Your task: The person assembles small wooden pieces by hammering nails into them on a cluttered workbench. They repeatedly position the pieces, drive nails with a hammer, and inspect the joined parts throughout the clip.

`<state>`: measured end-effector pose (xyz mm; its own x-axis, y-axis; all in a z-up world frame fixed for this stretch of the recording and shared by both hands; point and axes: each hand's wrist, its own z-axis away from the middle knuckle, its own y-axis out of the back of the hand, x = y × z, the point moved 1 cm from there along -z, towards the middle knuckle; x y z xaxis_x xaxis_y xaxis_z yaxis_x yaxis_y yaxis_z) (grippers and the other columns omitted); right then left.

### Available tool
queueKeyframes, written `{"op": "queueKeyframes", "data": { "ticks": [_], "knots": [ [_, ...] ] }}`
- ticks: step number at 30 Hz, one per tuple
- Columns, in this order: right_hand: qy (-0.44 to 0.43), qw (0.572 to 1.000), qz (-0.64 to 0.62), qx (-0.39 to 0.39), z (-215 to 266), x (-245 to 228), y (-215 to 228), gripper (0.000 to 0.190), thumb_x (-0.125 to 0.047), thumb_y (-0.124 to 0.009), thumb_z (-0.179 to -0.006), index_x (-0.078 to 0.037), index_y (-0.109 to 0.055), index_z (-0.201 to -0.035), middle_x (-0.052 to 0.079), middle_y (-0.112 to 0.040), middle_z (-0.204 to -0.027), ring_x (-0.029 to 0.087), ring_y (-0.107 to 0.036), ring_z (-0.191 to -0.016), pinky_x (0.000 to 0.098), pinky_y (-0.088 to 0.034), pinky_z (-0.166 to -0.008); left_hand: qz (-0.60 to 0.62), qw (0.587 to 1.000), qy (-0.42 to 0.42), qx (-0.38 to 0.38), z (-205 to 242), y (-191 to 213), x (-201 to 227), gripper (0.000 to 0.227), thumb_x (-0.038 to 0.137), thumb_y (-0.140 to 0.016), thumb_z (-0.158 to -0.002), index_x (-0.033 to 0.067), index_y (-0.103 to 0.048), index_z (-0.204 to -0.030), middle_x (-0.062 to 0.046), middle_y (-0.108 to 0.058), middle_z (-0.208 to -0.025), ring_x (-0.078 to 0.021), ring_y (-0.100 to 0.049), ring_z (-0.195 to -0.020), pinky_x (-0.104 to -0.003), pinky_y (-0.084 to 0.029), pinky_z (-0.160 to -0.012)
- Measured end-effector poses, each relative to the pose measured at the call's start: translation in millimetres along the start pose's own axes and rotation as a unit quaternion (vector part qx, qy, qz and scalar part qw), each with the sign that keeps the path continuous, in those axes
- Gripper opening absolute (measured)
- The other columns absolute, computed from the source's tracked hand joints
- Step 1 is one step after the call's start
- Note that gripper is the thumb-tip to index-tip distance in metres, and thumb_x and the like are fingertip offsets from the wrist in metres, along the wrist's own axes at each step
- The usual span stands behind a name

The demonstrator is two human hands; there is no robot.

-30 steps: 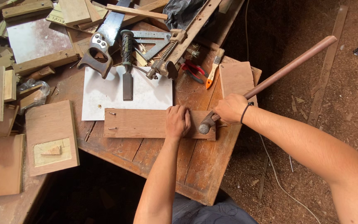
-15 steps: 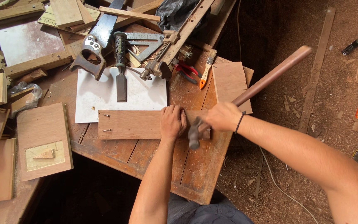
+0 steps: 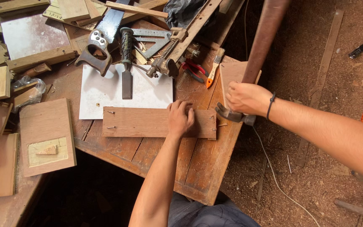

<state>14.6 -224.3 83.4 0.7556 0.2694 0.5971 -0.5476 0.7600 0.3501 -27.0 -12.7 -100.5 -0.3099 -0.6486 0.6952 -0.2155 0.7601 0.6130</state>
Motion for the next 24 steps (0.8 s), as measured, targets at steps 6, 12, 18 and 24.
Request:
{"op": "queueKeyframes", "data": {
  "ticks": [6, 12, 18, 24],
  "knots": [
    [-0.005, 0.987, -0.065, 0.145, 0.0, -1.0, -9.7, 0.011, -0.024, -0.063, -0.090, -0.015, -0.070, -0.090, -0.003, -0.068, -0.095, 0.017, -0.064, -0.092, 0.0307, -0.046, -0.083, 0.442, 0.890, 0.011, -0.109, -60.3, 2.4, 62.6, 0.062, 0.016, -0.065, -0.088, 0.0080, -0.049, -0.147, -0.014, -0.059, -0.143, -0.0274, -0.054, -0.138, -0.041, -0.041, -0.120],
    [-0.002, 0.960, -0.254, 0.117, -31.0, -48.2, -22.4, 0.015, -0.018, -0.061, -0.092, -0.012, -0.072, -0.083, 0.001, -0.068, -0.086, 0.020, -0.066, -0.087, 0.0346, -0.050, -0.078, 0.661, 0.732, 0.017, -0.165, -135.3, 22.0, 164.9, 0.051, 0.024, -0.069, -0.103, 0.0062, -0.050, -0.147, -0.013, -0.070, -0.125, -0.0177, -0.069, -0.109, -0.033, -0.053, -0.098],
    [-0.098, 0.853, -0.418, 0.296, -29.2, -59.1, -19.4, 0.012, -0.014, -0.063, -0.085, -0.008, -0.069, -0.077, 0.007, -0.070, -0.081, 0.023, -0.068, -0.079, 0.0378, -0.055, -0.076, 0.506, 0.862, 0.016, 0.027, -121.4, 43.1, 201.0, 0.026, 0.030, -0.068, -0.106, 0.0064, -0.067, -0.116, 0.003, -0.069, -0.092, -0.0037, -0.062, -0.082, -0.024, -0.051, -0.073],
    [-0.187, 0.675, -0.450, 0.554, 31.0, -30.9, -4.4, 0.016, -0.014, -0.068, -0.088, -0.002, -0.059, -0.093, 0.010, -0.061, -0.096, 0.030, -0.066, -0.095, 0.0412, -0.056, -0.089, 0.578, 0.798, 0.073, 0.151, -101.8, 55.0, 161.7, 0.022, 0.027, -0.065, -0.103, 0.0065, -0.057, -0.100, 0.001, -0.058, -0.075, -0.0060, -0.053, -0.061, -0.024, -0.043, -0.054]
  ]
}}
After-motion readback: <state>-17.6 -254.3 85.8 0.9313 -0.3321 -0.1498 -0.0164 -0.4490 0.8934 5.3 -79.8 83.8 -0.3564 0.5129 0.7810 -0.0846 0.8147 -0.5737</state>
